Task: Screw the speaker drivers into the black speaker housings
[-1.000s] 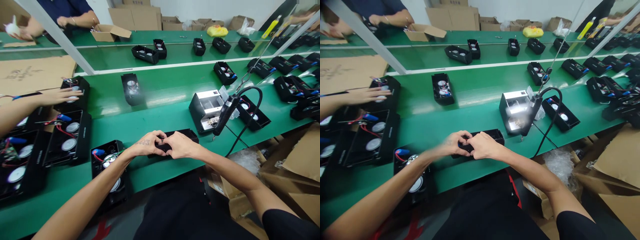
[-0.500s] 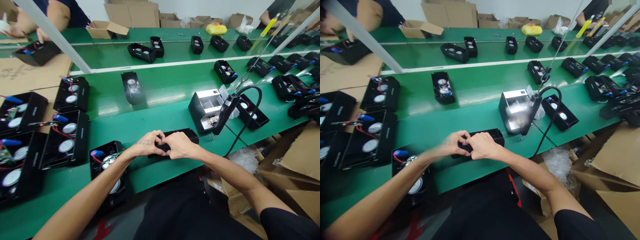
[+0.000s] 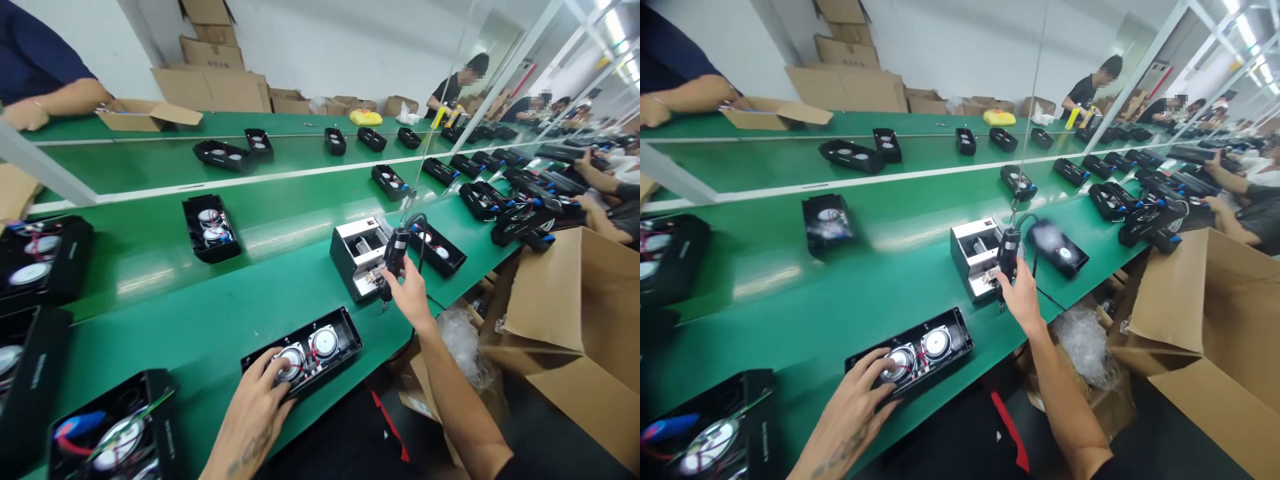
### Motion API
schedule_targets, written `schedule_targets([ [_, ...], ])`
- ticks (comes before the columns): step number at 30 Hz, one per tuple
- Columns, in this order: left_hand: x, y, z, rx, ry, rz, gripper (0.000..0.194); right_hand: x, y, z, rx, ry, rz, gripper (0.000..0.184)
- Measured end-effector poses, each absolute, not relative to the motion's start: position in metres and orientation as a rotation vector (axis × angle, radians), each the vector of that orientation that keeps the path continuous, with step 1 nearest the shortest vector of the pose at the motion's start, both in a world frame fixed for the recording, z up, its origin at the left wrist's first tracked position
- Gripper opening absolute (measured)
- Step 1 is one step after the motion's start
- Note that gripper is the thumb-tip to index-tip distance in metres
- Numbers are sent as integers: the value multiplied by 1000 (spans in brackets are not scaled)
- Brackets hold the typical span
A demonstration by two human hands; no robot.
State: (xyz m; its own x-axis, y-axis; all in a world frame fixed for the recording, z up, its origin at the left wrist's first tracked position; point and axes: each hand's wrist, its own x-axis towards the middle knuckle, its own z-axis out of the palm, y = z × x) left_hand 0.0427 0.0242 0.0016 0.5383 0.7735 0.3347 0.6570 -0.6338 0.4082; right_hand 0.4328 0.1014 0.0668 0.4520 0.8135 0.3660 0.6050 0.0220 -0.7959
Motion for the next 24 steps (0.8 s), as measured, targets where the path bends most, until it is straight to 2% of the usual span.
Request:
schedule_targets([
  [3, 54, 24, 5, 2645, 1222, 814, 12, 430, 106, 54, -1541, -1129, 467, 48],
  [8, 68, 32, 8, 2759, 1215, 878, 14, 419, 94, 52, -1219, -987, 723, 32],
  [13, 68, 38, 14, 2747, 1164, 959, 10, 409, 72, 89, -986, -845, 753, 34],
  [17, 80, 23, 44, 2606, 1265, 1150, 13, 385, 48, 124, -800, -833, 807, 27],
  [20, 108, 5, 68, 2505, 1199, 1229, 18, 356, 29, 134, -703, -864, 901, 23],
  [24, 139, -6, 77, 2344, 1010, 1353, 10, 322, 7, 135, -639, -852, 1048, 19],
])
